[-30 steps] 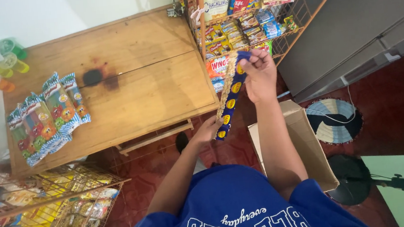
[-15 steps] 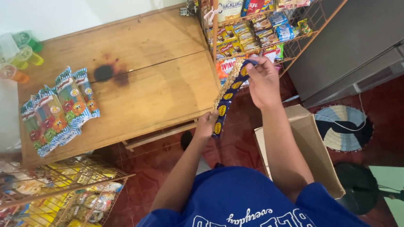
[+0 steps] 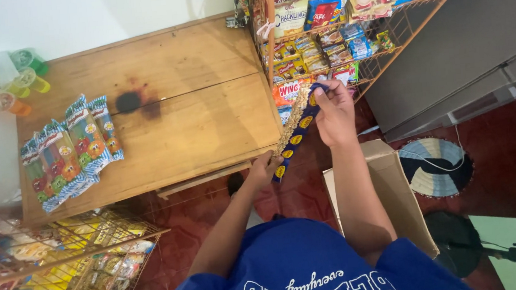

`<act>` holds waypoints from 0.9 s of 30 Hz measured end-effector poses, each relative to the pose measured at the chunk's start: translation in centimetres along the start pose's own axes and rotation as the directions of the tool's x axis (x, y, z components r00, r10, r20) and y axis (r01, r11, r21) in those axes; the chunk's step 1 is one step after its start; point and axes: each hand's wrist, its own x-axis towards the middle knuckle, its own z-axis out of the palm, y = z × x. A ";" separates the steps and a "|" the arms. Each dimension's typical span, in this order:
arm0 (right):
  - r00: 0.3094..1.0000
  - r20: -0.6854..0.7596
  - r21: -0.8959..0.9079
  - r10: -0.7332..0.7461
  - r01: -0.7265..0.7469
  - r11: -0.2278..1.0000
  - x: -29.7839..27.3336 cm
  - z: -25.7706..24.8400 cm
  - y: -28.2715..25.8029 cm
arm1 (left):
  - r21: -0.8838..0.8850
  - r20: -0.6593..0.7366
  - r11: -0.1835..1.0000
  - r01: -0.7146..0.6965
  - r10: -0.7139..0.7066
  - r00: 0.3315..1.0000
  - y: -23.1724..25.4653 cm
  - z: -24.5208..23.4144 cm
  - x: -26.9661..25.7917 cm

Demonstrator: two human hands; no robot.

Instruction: Organizing various snack packages and coffee sachets on a multi-tier wire rack.

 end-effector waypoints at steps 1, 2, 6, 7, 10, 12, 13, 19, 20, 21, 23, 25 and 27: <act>1.000 -0.004 -0.001 -0.001 0.001 1.000 0.2 -0.2 0.4 | -0.001 0.004 1.000 0.001 -0.001 1.000 -0.2 -0.2 0.0; 1.000 0.015 0.011 0.006 -0.006 1.000 0.6 -0.3 0.7 | -0.062 0.001 0.998 0.032 -0.032 0.999 -0.3 -0.3 0.2; 0.998 -0.005 0.030 0.061 -0.061 0.998 1.9 0.9 1.7 | -0.181 0.056 0.977 0.113 -0.105 0.993 -0.2 -2.3 1.6; 0.998 -0.004 0.028 0.065 -0.065 0.997 2.3 1.3 2.1 | -0.184 0.054 0.976 0.115 -0.107 0.993 -1.1 -2.9 2.1; 0.998 0.001 0.042 0.069 -0.069 0.997 3.4 2.5 3.4 | -0.234 0.044 0.963 0.137 -0.130 0.991 -2.5 -4.7 3.8; 0.994 -0.038 0.033 0.106 -0.105 0.994 4.2 3.2 4.8 | -0.321 -0.006 0.944 0.080 -0.086 0.996 -2.1 -6.1 4.9; 0.993 -0.044 0.032 0.106 -0.105 0.994 4.6 3.6 5.3 | -0.322 -0.001 0.943 0.084 -0.089 0.996 -2.1 -6.9 5.4; 0.996 -0.028 0.044 0.085 -0.084 0.996 8.1 7.2 7.2 | -0.136 0.025 0.989 0.054 -0.051 0.998 -3.8 -11.8 10.5; 0.997 0.000 0.036 0.078 -0.078 0.996 8.7 7.8 7.3 | -0.098 0.009 0.995 0.004 -0.003 1.000 -3.5 -12.6 11.4; 0.997 0.028 0.028 0.072 -0.073 0.997 9.2 8.4 7.5 | -0.061 -0.004 0.997 -0.045 0.045 0.999 -3.1 -13.5 12.2; 0.996 0.011 0.049 0.086 -0.086 0.995 10.7 9.3 8.2 | -0.103 0.016 0.993 -0.057 0.059 0.998 1.1 -15.4 13.3; 0.994 -0.009 0.065 0.107 -0.106 0.992 11.8 10.0 9.0 | -0.152 0.034 0.986 -0.062 0.067 0.997 4.0 -16.9 14.4; 0.999 -0.014 0.042 0.050 -0.049 0.998 12.9 10.7 9.7 | -0.314 0.069 0.942 -0.122 0.151 0.986 5.8 -18.1 16.2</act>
